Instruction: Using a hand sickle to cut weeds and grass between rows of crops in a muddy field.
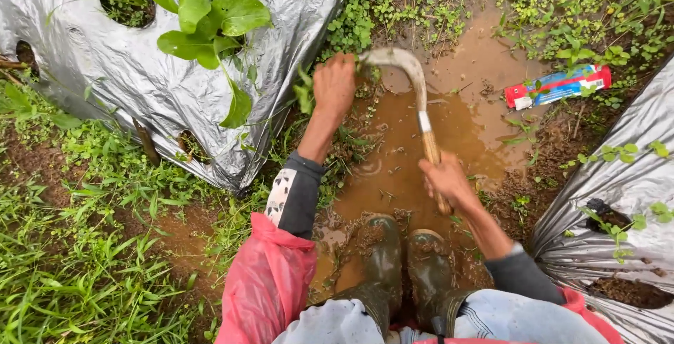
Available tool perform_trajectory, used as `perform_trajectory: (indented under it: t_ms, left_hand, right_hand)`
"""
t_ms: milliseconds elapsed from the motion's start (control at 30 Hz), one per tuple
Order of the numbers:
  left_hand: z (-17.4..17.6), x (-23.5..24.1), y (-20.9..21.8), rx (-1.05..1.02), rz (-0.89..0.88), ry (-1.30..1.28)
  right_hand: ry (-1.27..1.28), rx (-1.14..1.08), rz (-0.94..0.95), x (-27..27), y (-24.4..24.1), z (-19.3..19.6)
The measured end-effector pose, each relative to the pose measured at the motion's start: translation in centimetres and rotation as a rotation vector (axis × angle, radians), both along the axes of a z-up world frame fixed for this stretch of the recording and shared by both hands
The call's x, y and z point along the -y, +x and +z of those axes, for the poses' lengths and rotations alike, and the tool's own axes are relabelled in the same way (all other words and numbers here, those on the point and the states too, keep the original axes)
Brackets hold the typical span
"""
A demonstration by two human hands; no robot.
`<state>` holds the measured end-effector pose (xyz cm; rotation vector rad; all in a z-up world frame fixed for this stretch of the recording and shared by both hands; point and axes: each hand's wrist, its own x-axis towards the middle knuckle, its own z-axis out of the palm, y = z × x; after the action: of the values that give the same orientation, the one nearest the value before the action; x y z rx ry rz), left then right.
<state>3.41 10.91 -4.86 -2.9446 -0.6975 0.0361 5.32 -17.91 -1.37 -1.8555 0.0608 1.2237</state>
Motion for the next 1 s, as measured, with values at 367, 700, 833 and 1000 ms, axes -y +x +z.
perform_trajectory:
  t_ms: [367, 700, 833, 1000]
  left_hand:
    - [-4.2, 1.3, -7.9, -0.065, 0.072, -0.248]
    - [-12.6, 1.8, -7.0, -0.185, 0.129, -0.124]
    - [-10.2, 2.7, -9.6, -0.14, 0.039, -0.067]
    - [-7.6, 1.9, -12.6, -0.22, 0.006, -0.058]
  right_hand:
    - [0.035, 0.059, -0.08, 3.9, -1.6, -3.2]
    - [0.081, 0.01, -0.072, 3.2, -4.2, -3.7]
    - [0.047, -0.049, -0.097, 5.7, -4.7, -2.8]
    - [0.119, -0.009, -0.14, 2.4, -1.8, -3.7]
